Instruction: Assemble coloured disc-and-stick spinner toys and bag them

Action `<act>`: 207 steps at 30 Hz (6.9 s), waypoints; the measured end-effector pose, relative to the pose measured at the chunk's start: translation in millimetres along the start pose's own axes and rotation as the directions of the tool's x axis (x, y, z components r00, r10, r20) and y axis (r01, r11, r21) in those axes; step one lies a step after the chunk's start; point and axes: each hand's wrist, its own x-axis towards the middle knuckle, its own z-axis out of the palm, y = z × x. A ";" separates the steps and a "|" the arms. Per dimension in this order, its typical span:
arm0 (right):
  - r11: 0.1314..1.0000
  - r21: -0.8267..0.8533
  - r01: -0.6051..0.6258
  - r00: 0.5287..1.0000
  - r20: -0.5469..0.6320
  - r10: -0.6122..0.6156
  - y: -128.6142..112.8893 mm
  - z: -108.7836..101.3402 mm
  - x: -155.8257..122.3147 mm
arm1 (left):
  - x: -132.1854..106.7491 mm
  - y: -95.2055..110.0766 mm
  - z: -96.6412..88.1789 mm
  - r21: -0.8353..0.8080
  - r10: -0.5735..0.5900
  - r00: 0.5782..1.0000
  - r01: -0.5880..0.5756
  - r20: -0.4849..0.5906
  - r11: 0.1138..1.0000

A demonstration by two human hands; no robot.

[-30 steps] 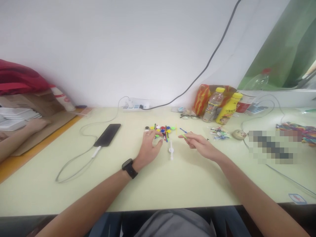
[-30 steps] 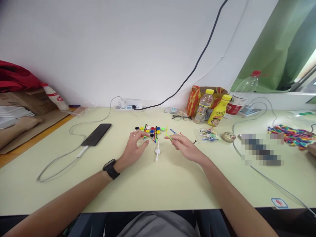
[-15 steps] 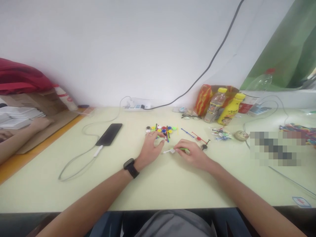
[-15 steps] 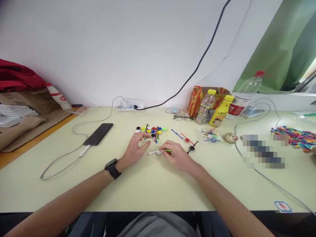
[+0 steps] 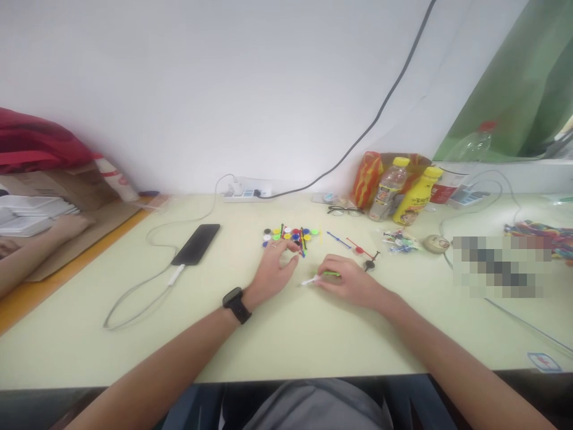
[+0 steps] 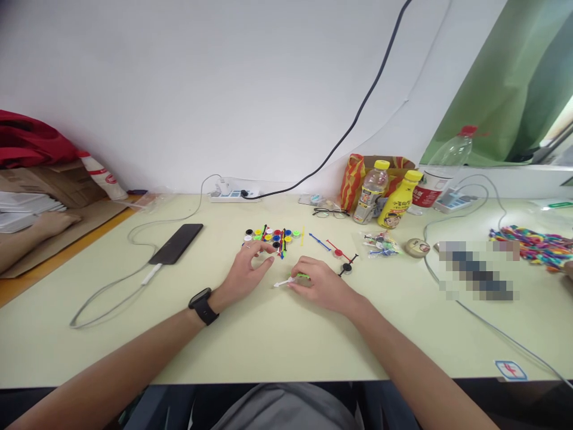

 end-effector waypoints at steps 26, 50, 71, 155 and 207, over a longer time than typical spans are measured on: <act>0.978 -0.107 -0.179 0.949 -0.280 0.143 13.7 -37.2 -2.4 | -0.5 2.0 -1.3 -0.033 -0.001 0.999 0.002 0.054 0.999; 0.979 0.153 -0.137 0.949 -0.263 0.174 18.8 -14.7 2.0 | -2.5 5.8 -0.7 -0.094 -0.039 0.992 0.051 0.119 0.994; 0.992 -0.130 0.010 0.923 -0.380 -0.059 12.0 -7.0 2.5 | -3.1 5.1 0.8 -0.181 -0.051 0.963 0.102 0.265 0.978; 0.907 -0.392 -0.156 0.965 -0.256 0.056 43.2 -7.0 2.7 | -6.0 3.9 -0.5 -0.015 -0.083 0.949 0.092 0.303 0.996; 0.955 -0.205 -0.212 0.950 -0.272 0.153 39.0 -12.4 3.4 | -5.1 8.4 -1.9 -0.006 -0.071 0.943 0.078 0.326 0.997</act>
